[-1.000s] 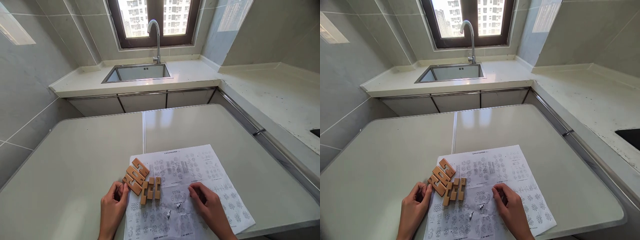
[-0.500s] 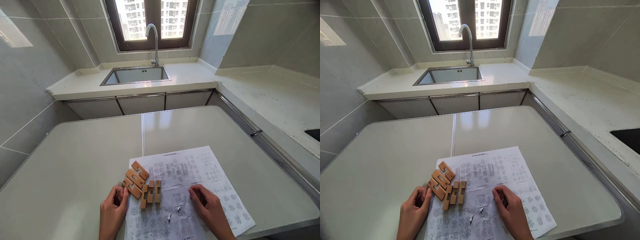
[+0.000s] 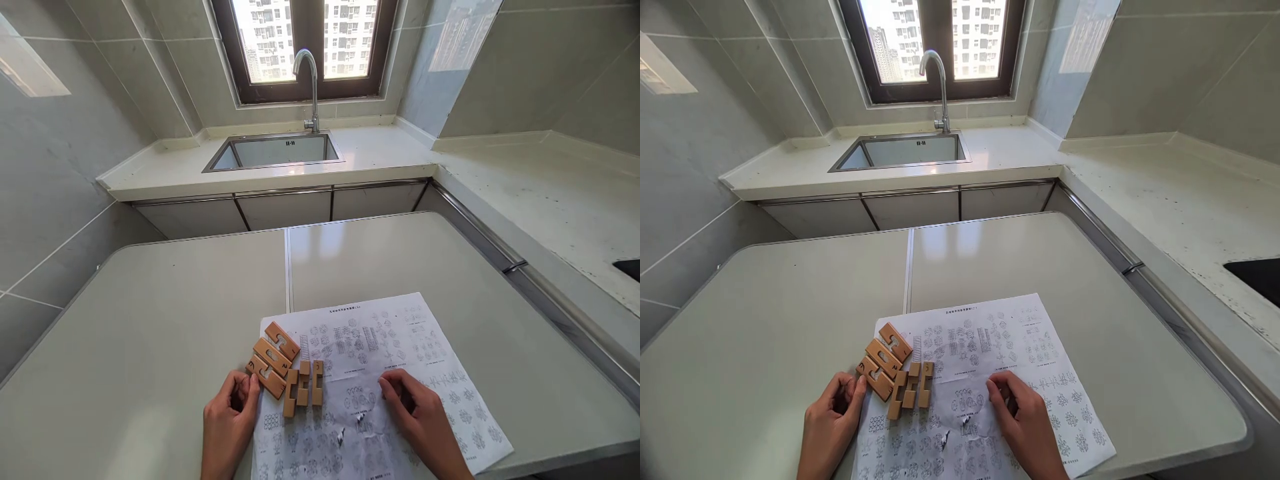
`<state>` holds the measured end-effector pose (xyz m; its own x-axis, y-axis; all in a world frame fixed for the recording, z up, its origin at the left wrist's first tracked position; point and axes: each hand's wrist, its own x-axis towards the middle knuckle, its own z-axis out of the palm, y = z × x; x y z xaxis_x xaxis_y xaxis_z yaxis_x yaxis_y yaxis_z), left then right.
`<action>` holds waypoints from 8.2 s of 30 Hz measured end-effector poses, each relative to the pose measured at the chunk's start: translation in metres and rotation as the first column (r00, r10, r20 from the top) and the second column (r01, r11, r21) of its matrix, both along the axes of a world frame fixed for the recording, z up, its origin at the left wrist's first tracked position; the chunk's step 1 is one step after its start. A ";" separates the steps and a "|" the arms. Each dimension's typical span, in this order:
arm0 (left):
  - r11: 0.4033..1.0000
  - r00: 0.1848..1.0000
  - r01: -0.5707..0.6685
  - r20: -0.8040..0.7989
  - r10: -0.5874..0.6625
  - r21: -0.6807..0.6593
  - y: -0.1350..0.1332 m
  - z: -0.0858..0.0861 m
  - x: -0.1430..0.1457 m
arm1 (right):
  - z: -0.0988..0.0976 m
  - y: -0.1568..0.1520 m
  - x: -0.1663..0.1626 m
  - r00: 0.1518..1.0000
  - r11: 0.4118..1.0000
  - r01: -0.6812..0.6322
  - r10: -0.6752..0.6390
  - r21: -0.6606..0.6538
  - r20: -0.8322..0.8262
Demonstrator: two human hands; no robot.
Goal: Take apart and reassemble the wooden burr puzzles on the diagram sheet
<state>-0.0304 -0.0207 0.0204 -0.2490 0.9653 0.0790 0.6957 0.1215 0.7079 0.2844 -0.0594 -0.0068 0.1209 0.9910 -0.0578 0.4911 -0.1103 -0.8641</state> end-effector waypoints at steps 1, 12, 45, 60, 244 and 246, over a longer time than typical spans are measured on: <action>1.000 1.000 0.001 -0.001 -0.001 -0.001 0.000 0.000 0.000 | 0.000 0.000 0.000 1.000 1.000 -0.006 0.006 -0.003 -0.005; 1.000 1.000 0.006 -0.005 -0.006 -0.014 0.001 -0.003 -0.002 | 0.000 0.000 -0.001 1.000 1.000 -0.002 0.001 -0.002 -0.030; 1.000 1.000 0.009 -0.009 -0.009 0.010 -0.002 -0.011 -0.006 | -0.001 -0.001 -0.001 0.999 1.000 0.008 -0.009 -0.014 -0.052; 0.945 0.981 0.167 -0.148 -0.129 0.282 -0.002 -0.007 -0.007 | 0.001 -0.001 -0.001 1.000 1.000 -0.002 0.001 -0.010 -0.028; 0.617 0.548 0.784 -0.544 -0.636 0.068 0.002 -0.031 0.142 | 0.000 -0.005 0.011 0.962 0.969 0.214 -0.187 0.124 -0.196; 0.623 0.556 0.779 -0.537 -0.635 0.069 0.004 -0.032 0.140 | 0.000 -0.005 0.010 0.970 0.975 0.181 -0.156 0.127 -0.187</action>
<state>0.1096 -0.0172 -0.0120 0.6366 0.7236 0.2669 0.6870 -0.6893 0.2300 0.2945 -0.0644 -0.0066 0.2876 0.9566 0.0471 0.3155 -0.0482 -0.9477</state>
